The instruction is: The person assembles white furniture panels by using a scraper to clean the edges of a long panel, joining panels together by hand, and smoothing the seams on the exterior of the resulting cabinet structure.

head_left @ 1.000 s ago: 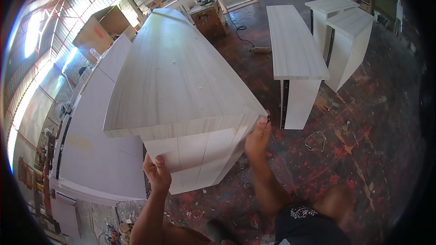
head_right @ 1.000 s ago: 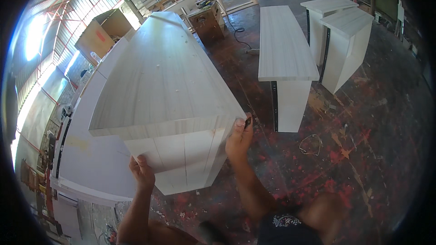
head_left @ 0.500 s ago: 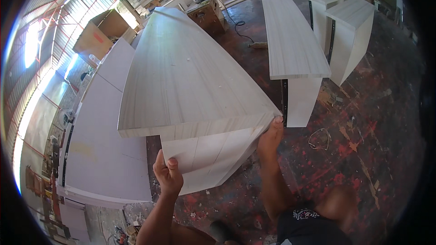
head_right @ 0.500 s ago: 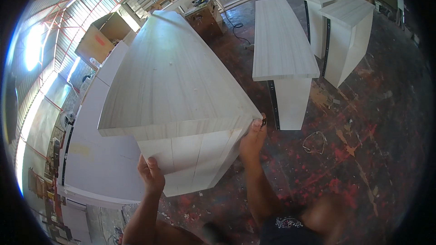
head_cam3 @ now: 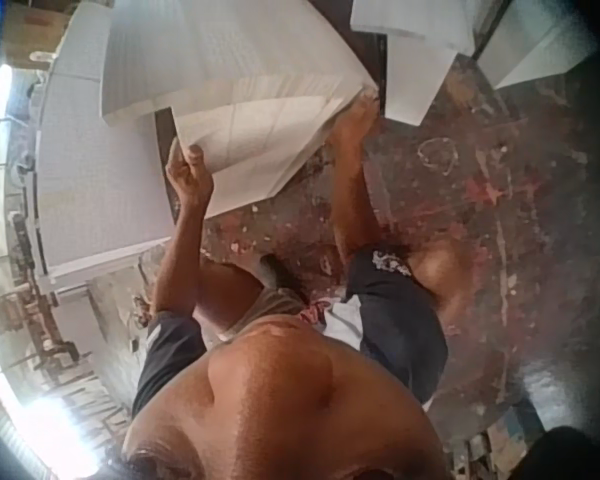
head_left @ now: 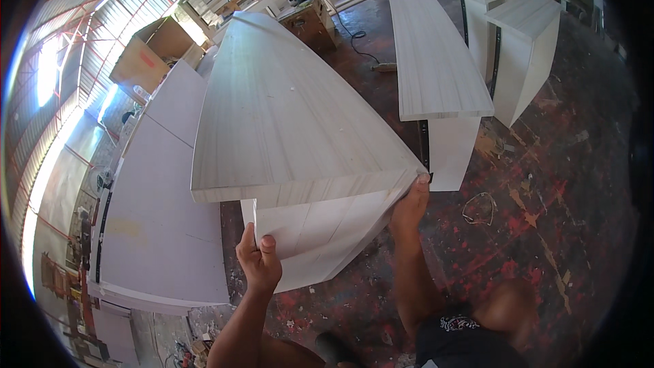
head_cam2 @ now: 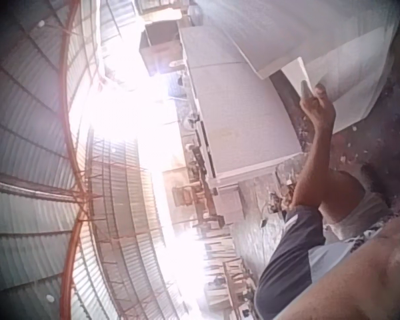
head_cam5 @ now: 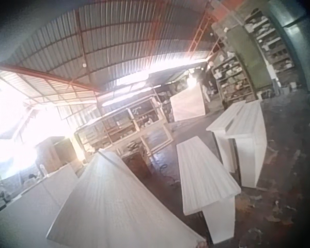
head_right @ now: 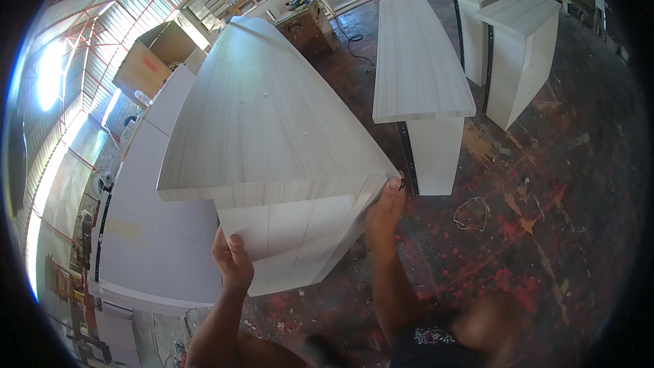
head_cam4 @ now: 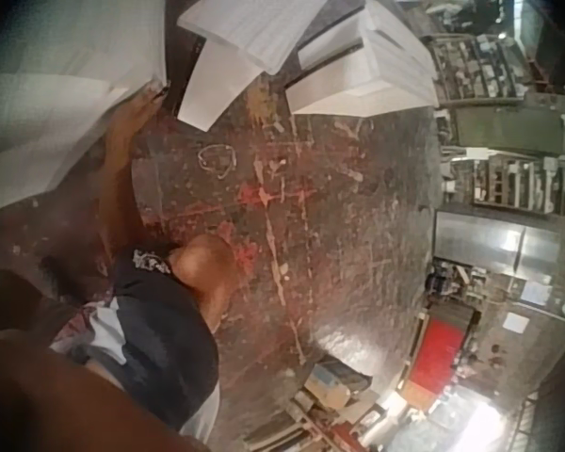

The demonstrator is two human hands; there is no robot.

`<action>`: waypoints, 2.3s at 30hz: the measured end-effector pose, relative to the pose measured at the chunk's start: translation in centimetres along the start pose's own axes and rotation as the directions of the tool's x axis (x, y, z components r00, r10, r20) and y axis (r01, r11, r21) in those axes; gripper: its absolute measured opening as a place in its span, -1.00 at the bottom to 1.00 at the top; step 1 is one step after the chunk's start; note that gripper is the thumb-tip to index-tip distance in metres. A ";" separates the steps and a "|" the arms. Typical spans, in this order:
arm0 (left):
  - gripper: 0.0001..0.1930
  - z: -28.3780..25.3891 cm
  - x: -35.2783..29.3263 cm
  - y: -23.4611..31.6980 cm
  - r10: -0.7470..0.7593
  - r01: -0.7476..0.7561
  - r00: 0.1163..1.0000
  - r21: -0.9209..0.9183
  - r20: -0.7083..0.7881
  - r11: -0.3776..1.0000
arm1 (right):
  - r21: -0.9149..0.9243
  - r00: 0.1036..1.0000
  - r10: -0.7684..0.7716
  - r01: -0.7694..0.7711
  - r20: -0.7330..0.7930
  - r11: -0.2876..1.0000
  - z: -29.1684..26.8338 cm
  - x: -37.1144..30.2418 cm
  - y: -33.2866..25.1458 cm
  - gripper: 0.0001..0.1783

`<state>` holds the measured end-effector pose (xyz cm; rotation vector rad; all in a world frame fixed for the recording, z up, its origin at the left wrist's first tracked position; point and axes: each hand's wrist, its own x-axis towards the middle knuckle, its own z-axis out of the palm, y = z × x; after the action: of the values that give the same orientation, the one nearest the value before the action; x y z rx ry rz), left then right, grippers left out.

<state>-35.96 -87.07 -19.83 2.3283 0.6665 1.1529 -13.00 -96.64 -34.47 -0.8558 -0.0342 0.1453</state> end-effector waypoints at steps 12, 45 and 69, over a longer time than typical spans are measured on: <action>-0.50 0.0 0.0 -0.3 0.016 -0.016 1.000 -0.028 -0.017 0.999 | -0.103 1.000 -0.004 0.002 -0.022 0.995 -2.1 1.8 3.4 -0.25; -0.61 -2.0 -9.7 -14.9 0.128 -0.072 0.985 -0.405 0.114 0.912 | -0.085 0.893 0.129 -0.103 0.431 0.991 4.3 -3.5 -2.9 -0.01; -0.59 -2.7 -8.5 -14.9 0.183 -0.095 0.958 -0.357 0.221 0.929 | -0.106 0.932 0.049 -0.012 0.360 0.994 3.5 -0.7 -3.3 -0.04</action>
<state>-46.01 -80.08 -32.19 2.1910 0.1896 0.9225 -13.65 -96.30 -29.67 -0.9225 -0.3777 0.3324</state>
